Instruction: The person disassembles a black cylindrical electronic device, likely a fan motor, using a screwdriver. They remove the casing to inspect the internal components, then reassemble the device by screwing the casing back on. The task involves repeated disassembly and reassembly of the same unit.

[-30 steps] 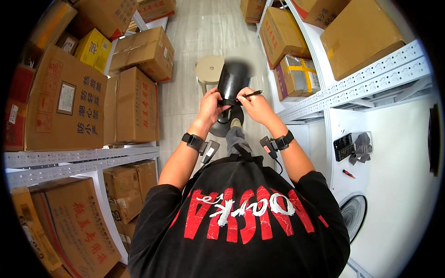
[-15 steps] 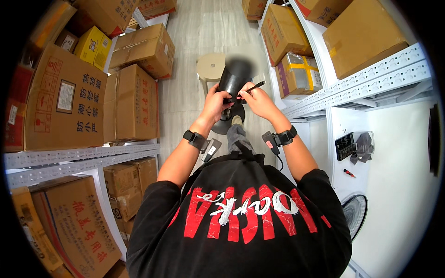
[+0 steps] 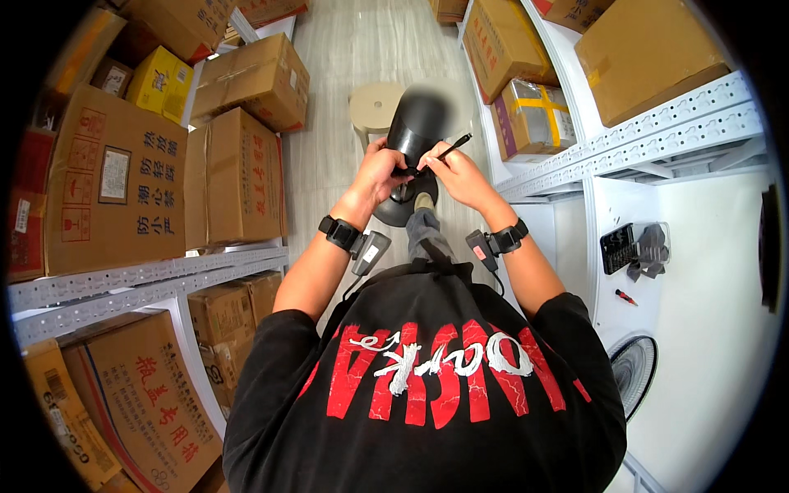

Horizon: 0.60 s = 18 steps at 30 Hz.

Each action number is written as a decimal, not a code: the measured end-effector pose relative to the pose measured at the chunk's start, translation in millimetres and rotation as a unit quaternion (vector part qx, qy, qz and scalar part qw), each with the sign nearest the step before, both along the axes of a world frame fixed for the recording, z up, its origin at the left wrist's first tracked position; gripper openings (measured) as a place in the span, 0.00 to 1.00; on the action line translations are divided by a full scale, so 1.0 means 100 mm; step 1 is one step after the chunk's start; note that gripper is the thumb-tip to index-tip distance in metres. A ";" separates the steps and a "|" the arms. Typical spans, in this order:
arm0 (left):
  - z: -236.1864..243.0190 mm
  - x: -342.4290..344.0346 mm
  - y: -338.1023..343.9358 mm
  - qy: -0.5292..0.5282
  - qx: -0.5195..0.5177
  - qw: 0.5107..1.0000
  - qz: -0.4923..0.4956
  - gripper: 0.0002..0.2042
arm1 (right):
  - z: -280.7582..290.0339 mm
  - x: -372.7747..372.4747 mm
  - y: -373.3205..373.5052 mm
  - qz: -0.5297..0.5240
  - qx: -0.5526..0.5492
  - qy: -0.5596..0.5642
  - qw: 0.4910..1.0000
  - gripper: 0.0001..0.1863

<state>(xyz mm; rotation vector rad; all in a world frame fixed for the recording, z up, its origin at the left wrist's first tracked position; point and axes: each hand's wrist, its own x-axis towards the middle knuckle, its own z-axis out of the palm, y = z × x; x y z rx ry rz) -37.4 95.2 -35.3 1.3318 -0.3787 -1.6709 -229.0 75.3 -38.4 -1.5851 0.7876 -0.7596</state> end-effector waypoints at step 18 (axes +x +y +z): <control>0.03 0.07 0.12 -0.013 -0.046 0.998 -0.035 0.36 | 0.00 0.05 0.10 -0.026 0.106 -0.060 0.992 0.08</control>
